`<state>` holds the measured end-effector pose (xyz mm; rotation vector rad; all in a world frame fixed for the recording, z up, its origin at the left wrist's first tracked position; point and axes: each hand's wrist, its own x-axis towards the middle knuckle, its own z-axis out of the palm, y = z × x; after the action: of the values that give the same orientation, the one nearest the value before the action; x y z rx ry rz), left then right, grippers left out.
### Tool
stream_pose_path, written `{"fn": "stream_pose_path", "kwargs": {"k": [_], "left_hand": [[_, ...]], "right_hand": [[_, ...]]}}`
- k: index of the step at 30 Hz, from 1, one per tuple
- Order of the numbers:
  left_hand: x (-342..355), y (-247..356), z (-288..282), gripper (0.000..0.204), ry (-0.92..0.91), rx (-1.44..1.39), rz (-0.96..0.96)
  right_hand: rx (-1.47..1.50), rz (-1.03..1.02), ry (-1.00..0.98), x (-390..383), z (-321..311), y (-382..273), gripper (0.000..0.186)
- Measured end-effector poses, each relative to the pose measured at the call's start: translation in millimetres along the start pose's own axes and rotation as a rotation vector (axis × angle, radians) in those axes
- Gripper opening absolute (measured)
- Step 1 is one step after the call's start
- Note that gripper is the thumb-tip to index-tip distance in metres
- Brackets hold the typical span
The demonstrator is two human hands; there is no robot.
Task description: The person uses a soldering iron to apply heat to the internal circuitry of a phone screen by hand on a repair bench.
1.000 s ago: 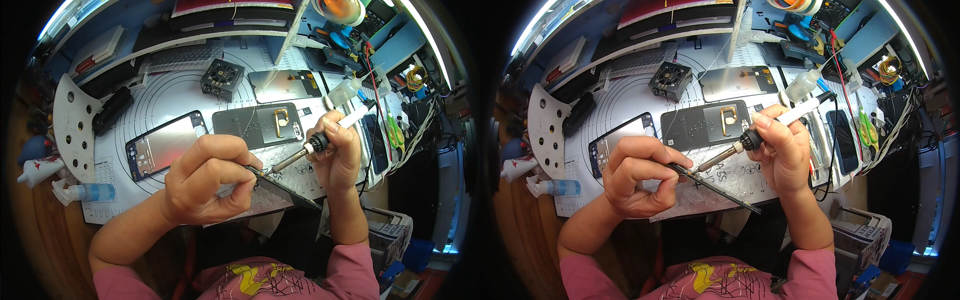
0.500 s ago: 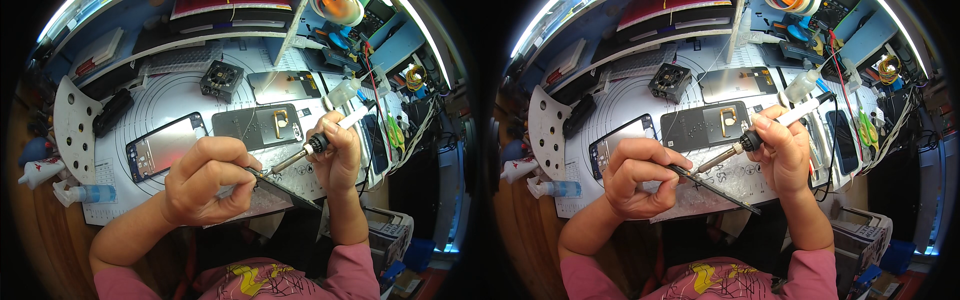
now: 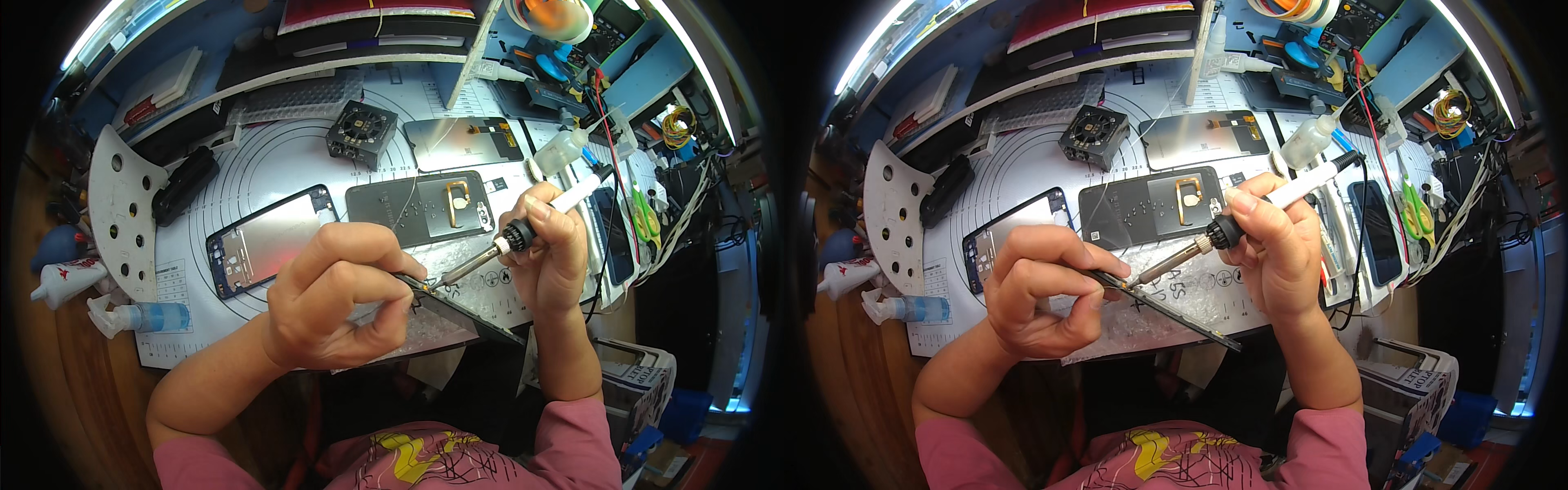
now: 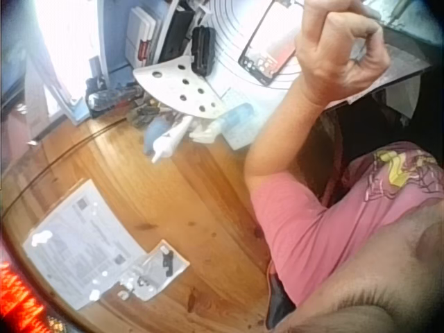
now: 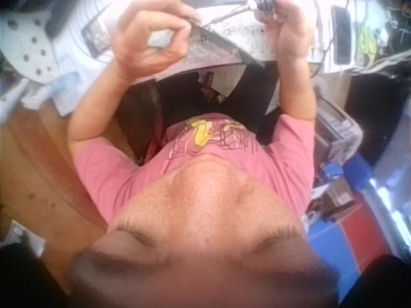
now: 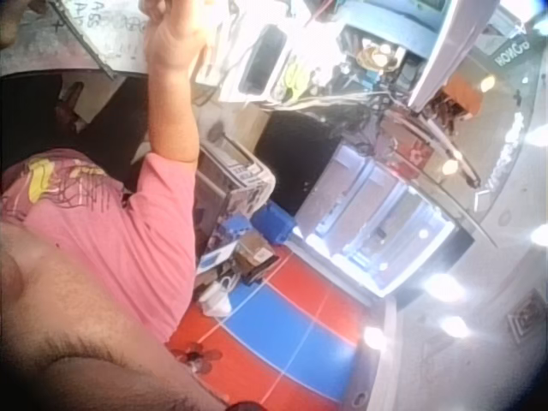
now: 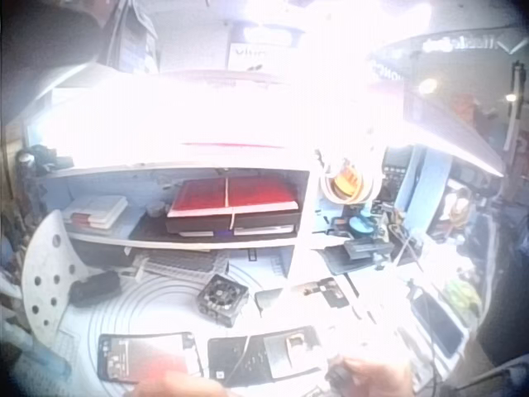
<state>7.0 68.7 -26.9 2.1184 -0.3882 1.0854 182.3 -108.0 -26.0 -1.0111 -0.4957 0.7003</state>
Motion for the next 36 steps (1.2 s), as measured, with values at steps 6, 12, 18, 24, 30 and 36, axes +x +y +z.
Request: {"fn": "stream_pose_path", "kwargs": {"k": [6, 12, 18, 24, 30, 36], "left_hand": [[0.7, -1.5, 0.9, 0.023, 0.013, 0.013, 0.012], [1.2, -2.1, 1.2, 0.025, 0.021, 0.031, 0.015], [1.1, -1.3, 1.8, 0.026, 0.021, 0.049, 0.002], [0.8, -1.0, 2.4, 0.026, 0.023, 0.026, -0.01], [0.3, -0.8, 2.0, 0.025, 0.024, 0.027, -0.012], [0.7, -1.0, 1.1, 0.025, 0.022, 0.057, 0.003]], "right_hand": [[-0.017, -0.045, -0.019, -1.0, 0.2, 0.5, 0.016], [-0.022, -0.097, -0.064, -1.7, -3.3, 2.3, 0.017], [-0.025, -0.116, -0.066, -1.8, -2.9, 2.1, 0.017], [-0.027, -0.134, -0.084, -0.5, -4.3, 3.2, 0.019], [0.014, -0.153, -0.1, 0.3, -2.1, 2.1, 0.019], [0.003, -0.174, -0.133, 0.5, -5.2, 2.8, 0.019]]}}
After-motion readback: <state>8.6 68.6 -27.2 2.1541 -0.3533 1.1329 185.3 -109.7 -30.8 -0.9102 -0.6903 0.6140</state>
